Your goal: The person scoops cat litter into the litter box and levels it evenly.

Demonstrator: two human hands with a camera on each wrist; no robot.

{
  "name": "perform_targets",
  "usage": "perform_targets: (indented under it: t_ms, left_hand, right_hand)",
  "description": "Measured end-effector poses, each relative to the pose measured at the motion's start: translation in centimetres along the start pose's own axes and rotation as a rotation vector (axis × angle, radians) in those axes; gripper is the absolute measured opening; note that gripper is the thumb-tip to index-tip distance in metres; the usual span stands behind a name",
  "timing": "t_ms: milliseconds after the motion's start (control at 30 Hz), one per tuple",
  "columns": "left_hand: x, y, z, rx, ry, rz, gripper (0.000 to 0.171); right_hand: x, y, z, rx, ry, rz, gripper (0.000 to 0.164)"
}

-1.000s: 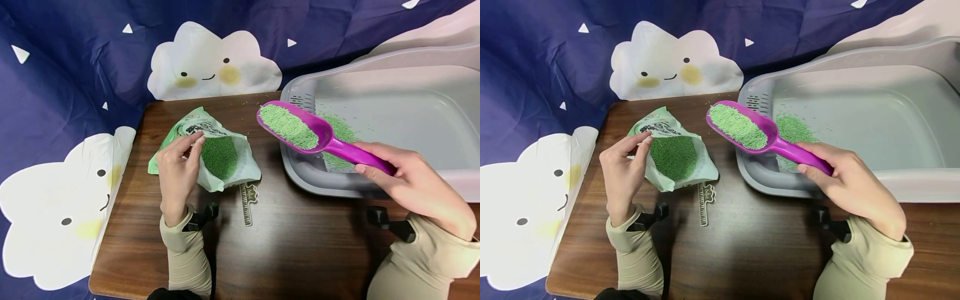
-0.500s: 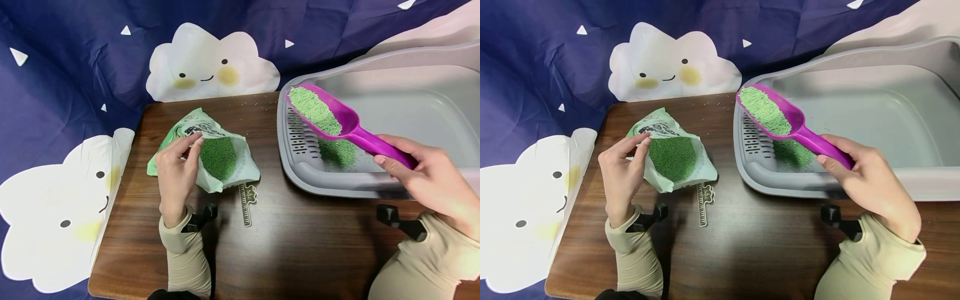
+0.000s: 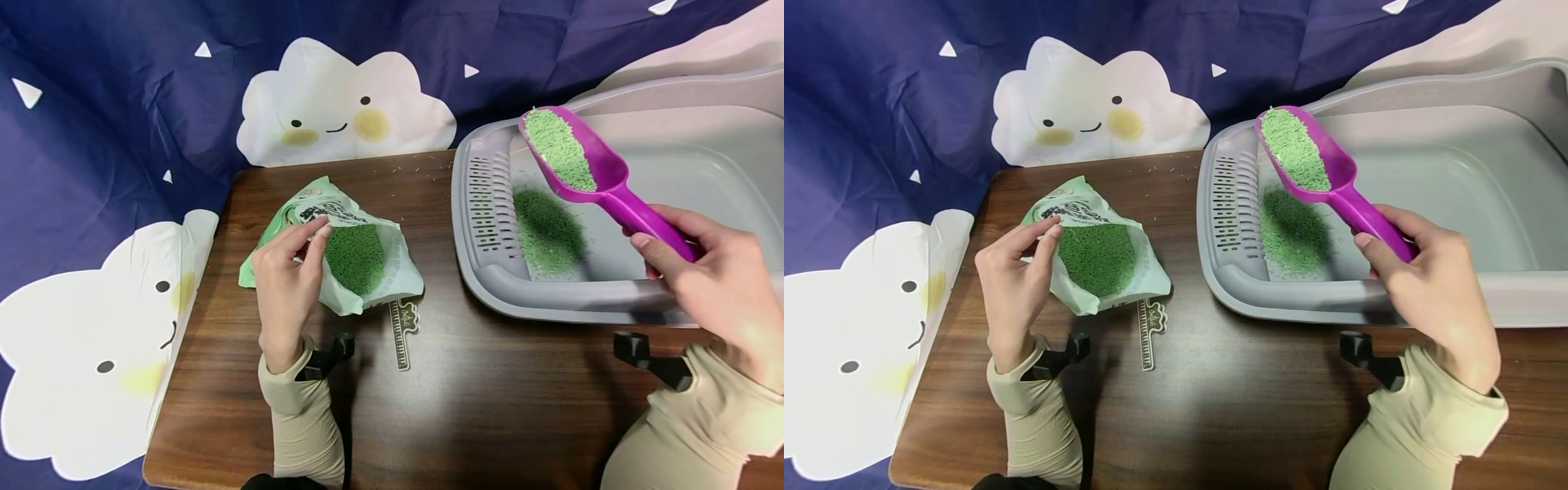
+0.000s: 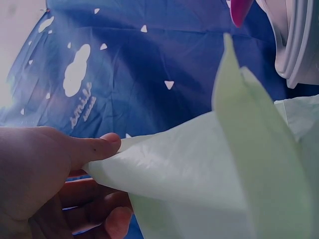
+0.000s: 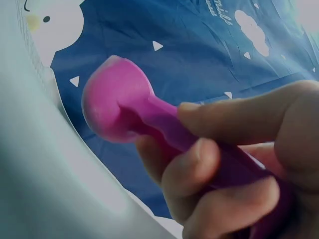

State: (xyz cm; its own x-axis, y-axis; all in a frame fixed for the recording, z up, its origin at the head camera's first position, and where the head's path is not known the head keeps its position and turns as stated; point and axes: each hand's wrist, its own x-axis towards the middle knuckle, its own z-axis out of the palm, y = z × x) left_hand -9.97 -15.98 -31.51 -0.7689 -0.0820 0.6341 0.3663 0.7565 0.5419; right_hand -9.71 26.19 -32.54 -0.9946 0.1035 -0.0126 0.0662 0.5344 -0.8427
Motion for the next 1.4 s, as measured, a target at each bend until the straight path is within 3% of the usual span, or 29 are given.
perform_targets:
  t_ms: [400,733,1067,1400]
  left_hand:
    - [0.1,0.0,0.0,-0.003,0.005,0.014,0.016]
    - [0.1,0.0,-0.1,0.004,0.006,0.018,0.016]
    - [0.1,0.0,0.0,0.002,0.004,0.015,0.016]
    - [0.0,0.0,0.0,0.003,0.003,0.021,0.016]
  right_hand:
    - [0.0,-0.9,0.2,-0.024,0.104,0.075,0.036]
    - [0.4,-1.2,0.9,0.107,0.157,0.14,0.025]
    - [0.4,-1.4,1.1,0.014,0.158,0.121,0.023]
    - [0.5,-0.8,1.0,-0.104,0.165,0.077,0.035]
